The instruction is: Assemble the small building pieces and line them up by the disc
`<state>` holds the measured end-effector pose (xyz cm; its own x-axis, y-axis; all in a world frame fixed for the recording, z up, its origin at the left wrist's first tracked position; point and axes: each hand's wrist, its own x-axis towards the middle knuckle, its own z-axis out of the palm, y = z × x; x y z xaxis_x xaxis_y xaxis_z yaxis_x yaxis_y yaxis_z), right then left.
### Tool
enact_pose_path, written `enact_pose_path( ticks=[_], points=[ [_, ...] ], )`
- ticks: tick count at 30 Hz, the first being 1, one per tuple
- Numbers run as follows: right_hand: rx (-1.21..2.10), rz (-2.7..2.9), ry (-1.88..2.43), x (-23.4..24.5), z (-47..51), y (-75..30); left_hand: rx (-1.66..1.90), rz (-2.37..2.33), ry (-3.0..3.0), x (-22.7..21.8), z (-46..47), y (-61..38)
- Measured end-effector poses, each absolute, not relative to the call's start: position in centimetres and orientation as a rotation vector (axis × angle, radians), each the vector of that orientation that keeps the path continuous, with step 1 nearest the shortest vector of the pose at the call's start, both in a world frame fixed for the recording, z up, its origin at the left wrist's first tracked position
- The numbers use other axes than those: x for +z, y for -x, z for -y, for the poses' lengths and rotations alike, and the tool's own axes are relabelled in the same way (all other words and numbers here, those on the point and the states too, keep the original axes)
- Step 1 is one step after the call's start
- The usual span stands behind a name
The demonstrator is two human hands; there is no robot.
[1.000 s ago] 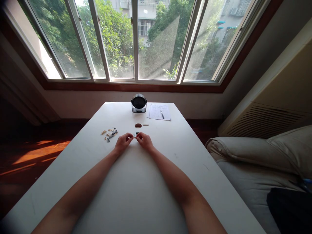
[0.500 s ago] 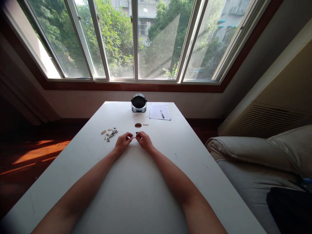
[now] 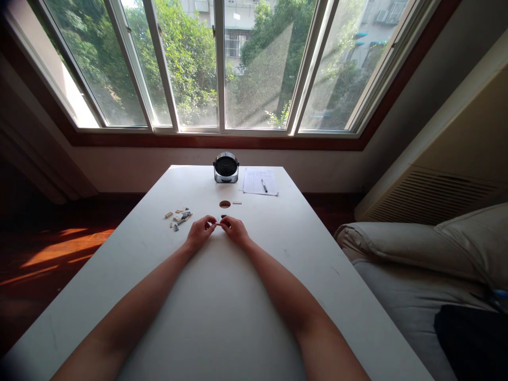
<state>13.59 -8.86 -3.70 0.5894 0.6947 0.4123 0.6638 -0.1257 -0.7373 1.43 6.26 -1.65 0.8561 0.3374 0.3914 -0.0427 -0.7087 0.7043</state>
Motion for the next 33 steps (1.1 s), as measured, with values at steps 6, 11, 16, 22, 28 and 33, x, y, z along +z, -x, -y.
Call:
enact_pose_path(
  ticks=[6, 11, 16, 22, 28, 33],
  points=[
    [0.042, 1.108, 1.804, -3.80, 8.81, -13.64, 0.619, -0.234, -2.294, -1.73, -6.30, -1.50],
    [-0.018, 1.121, 1.784, -4.14, 8.54, -13.83, 0.630, -0.238, -2.302, -1.76, -6.27, -1.55],
    [-0.042, 1.139, 1.790, -4.20, 8.55, -13.85, 0.629, -0.232, -2.304, -1.69, -6.18, -1.53],
    [-0.061, 1.160, 1.814, -3.96, 8.70, -13.63, 0.622, -0.251, -2.307, -1.57, -6.05, -1.49],
    [-0.033, 1.154, 1.843, -3.56, 8.76, -13.40, 0.625, -0.236, -2.300, -1.42, -6.01, -1.41],
    [-0.038, 1.140, 1.846, -3.32, 8.77, -13.30, 0.610, -0.251, -2.303, -1.34, -6.03, -1.38]
  ],
)
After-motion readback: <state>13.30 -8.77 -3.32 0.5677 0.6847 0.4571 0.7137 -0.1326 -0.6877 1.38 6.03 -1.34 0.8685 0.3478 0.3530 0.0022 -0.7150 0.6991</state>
